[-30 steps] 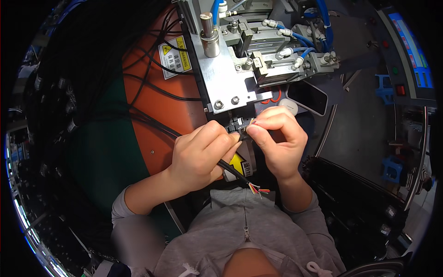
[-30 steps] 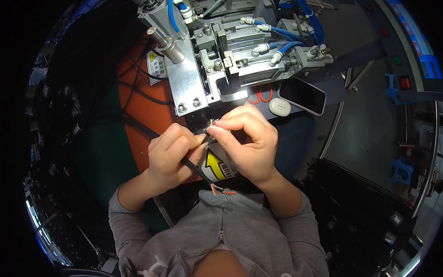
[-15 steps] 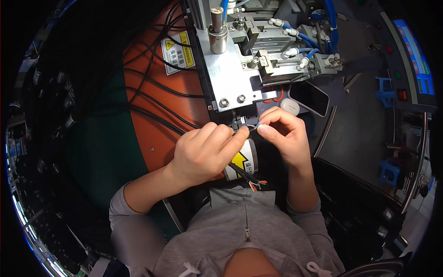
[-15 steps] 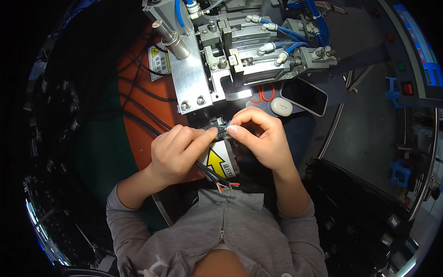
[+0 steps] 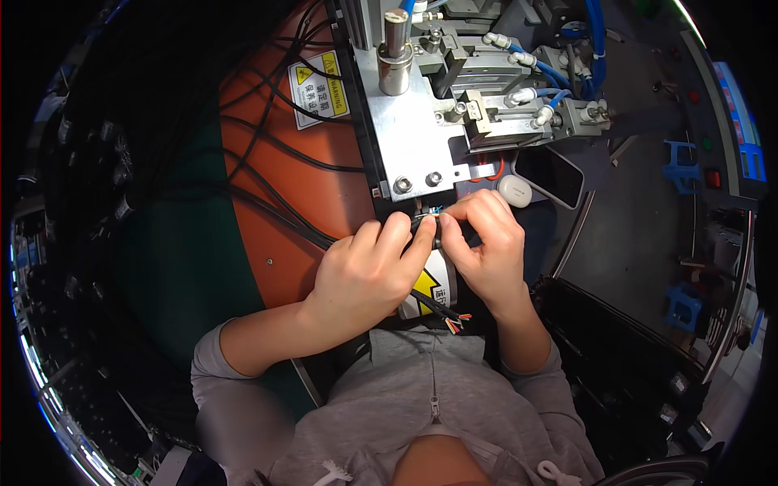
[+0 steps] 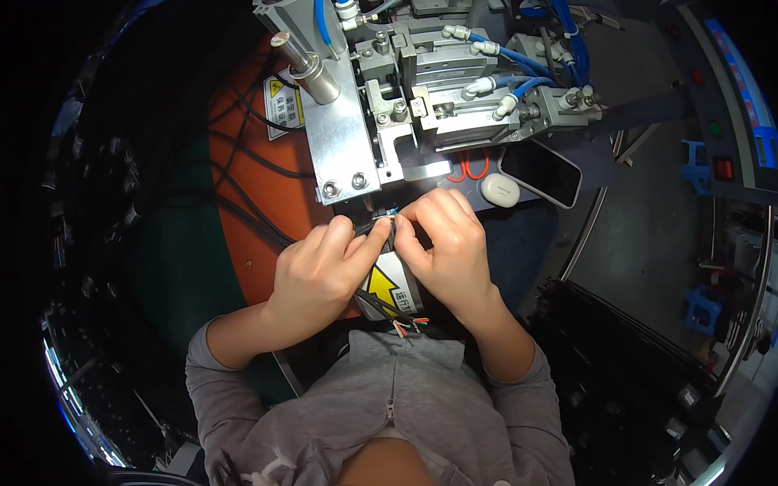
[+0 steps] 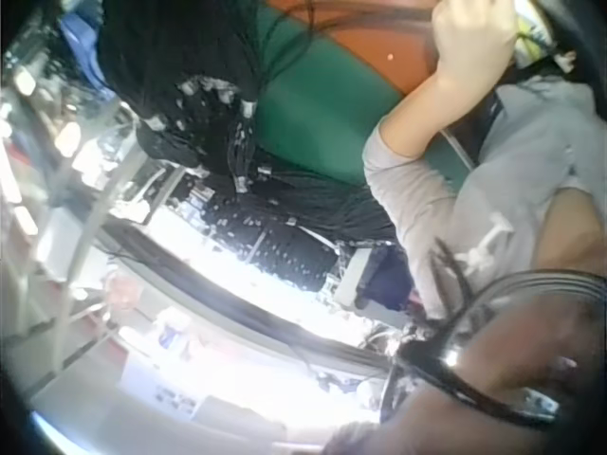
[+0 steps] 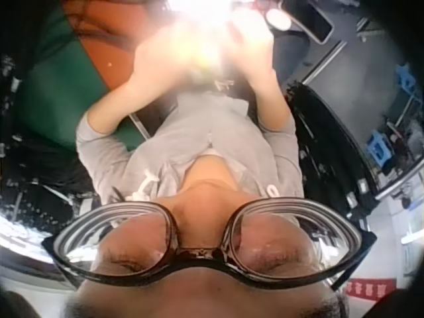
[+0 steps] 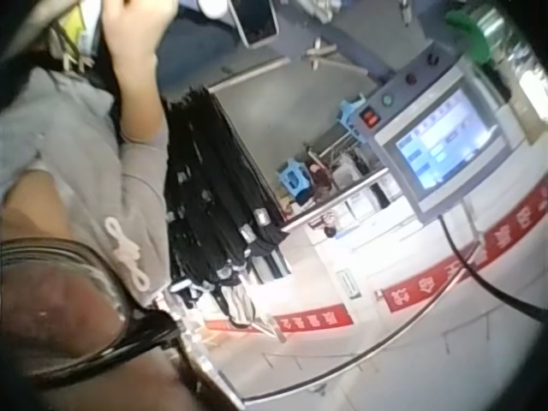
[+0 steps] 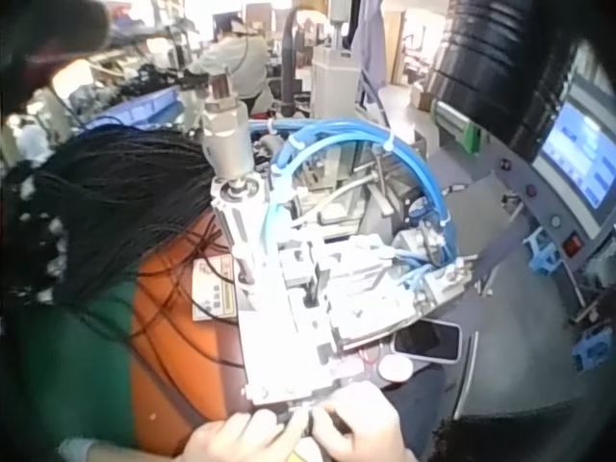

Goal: The person selects bundles of black cables from a green workbench and inserts the exposed multi-colored wire ends into a crimping machine. They manipulate the wires with both hands to align them with the machine's mechanism, repeating this process for multiple cable bundles in a factory setting.

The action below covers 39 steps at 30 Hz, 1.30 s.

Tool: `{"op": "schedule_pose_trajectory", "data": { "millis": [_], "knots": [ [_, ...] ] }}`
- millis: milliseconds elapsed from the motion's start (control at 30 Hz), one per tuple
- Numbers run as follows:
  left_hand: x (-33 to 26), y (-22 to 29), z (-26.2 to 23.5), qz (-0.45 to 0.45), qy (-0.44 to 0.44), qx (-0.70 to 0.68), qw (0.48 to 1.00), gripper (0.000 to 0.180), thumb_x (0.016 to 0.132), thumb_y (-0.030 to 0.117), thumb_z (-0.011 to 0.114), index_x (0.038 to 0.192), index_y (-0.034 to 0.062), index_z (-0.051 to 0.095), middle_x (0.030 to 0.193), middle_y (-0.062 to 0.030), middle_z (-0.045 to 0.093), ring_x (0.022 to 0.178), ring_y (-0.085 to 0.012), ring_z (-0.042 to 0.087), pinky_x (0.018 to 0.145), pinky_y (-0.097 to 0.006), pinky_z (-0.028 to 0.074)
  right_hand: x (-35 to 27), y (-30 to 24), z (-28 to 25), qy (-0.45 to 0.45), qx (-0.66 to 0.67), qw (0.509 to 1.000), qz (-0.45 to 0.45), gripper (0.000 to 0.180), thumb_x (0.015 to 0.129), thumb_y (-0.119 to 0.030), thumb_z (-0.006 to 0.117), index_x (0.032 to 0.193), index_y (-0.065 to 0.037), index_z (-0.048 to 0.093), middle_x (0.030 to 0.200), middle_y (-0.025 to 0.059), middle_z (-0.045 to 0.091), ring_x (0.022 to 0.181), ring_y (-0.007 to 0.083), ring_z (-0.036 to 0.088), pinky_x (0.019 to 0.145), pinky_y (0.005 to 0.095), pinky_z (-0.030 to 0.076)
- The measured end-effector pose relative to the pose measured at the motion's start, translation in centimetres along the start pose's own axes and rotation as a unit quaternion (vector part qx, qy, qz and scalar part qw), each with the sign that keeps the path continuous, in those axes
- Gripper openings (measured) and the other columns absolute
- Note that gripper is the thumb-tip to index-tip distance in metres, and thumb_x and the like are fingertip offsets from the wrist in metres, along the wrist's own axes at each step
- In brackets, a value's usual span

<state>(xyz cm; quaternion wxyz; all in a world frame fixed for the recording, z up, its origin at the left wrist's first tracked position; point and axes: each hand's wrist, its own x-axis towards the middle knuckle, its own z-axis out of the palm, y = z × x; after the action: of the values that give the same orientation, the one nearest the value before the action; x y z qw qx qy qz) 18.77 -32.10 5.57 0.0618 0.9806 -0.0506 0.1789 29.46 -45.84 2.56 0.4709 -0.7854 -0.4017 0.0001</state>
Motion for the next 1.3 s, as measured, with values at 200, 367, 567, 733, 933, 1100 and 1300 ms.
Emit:
{"op": "schedule_pose_trajectory", "data": {
  "millis": [200,367,567,733,933,1100,1300],
  "knots": [
    [0.2,-0.2,0.1,0.002,0.016,0.0,1.0,0.032,0.073,0.001,0.062,0.103,0.0101,0.068,0.067,-0.0009,0.037,0.052,-0.0099,0.044,0.041,-0.024,0.037,-0.2,0.8,1.1,0.052,0.029,0.998,0.001,0.006,0.072,0.002,0.064,0.074,-0.001,0.059,0.071,0.0095,0.056,0.066,0.0225,0.054,0.061,0.0315,0.043],
    [0.4,-0.6,0.5,0.003,0.044,-0.028,0.999,0.027,0.072,0.006,0.064,0.098,0.0091,0.069,0.067,-0.0008,0.041,0.053,-0.0107,0.046,0.042,-0.025,0.037,-0.8,1.2,1.4,-0.002,0.293,0.926,0.24,0.005,0.08,-0.002,0.058,0.075,0.001,0.058,0.071,0.0061,0.056,0.067,0.012,0.053,0.062,0.0255,0.042],
    [0.6,-1.5,0.8,0.017,0.065,-0.063,0.996,0.022,0.072,0.01,0.064,0.093,0.006,0.067,0.07,0.0002,0.048,0.058,-0.011,0.051,0.048,-0.024,0.041,-1.1,1.8,1.8,0.008,0.188,0.967,0.173,0.008,0.084,-0.004,0.055,0.08,0.002,0.056,0.074,0.0076,0.056,0.067,0.0146,0.053,0.064,0.0263,0.042],
    [0.3,-0.5,-0.8,-0.001,-0.018,0.003,1.0,0.023,0.072,0.009,0.063,0.095,0.0053,0.067,0.075,-0.0001,0.054,0.059,-0.0105,0.055,0.049,-0.025,0.04,-0.8,1.3,1.5,0.004,0.191,0.962,0.195,0.009,0.084,-0.005,0.062,0.082,0.002,0.058,0.075,0.0075,0.058,0.071,0.0142,0.055,0.067,0.0271,0.044],
    [-0.4,-0.6,-1.1,-0.046,-0.081,0.032,0.995,0.023,0.073,0.011,0.065,0.095,0.0031,0.065,0.072,-0.0027,0.051,0.056,-0.0117,0.056,0.048,-0.025,0.044,-0.4,1.5,-0.8,-0.024,0.274,0.961,-0.014,0.021,0.071,0.005,0.069,0.091,-0.001,0.067,0.083,0.0071,0.064,0.075,0.0179,0.059,0.07,0.0276,0.046],
    [0.3,-1.3,-1.0,-0.019,0.024,-0.083,0.996,0.028,0.074,0.016,0.071,0.099,0.0052,0.067,0.079,-0.0034,0.057,0.059,-0.0153,0.058,0.049,-0.028,0.044,0.1,0.2,-2.1,-0.073,0.315,0.939,-0.116,0.025,0.067,0.004,0.072,0.091,-0.002,0.07,0.084,0.0084,0.066,0.077,0.0205,0.062,0.068,0.0303,0.047],
    [0.9,-1.4,-1.1,0.073,0.13,-0.125,0.981,0.031,0.073,0.014,0.069,0.101,0.0042,0.066,0.087,-0.0029,0.059,0.065,-0.013,0.055,0.05,-0.024,0.041,0.0,-0.8,-2.2,-0.013,0.286,0.958,-0.021,0.019,0.072,0.002,0.075,0.089,0.002,0.067,0.087,0.0102,0.066,0.077,0.0154,0.062,0.068,0.0246,0.049]
  ]
}}
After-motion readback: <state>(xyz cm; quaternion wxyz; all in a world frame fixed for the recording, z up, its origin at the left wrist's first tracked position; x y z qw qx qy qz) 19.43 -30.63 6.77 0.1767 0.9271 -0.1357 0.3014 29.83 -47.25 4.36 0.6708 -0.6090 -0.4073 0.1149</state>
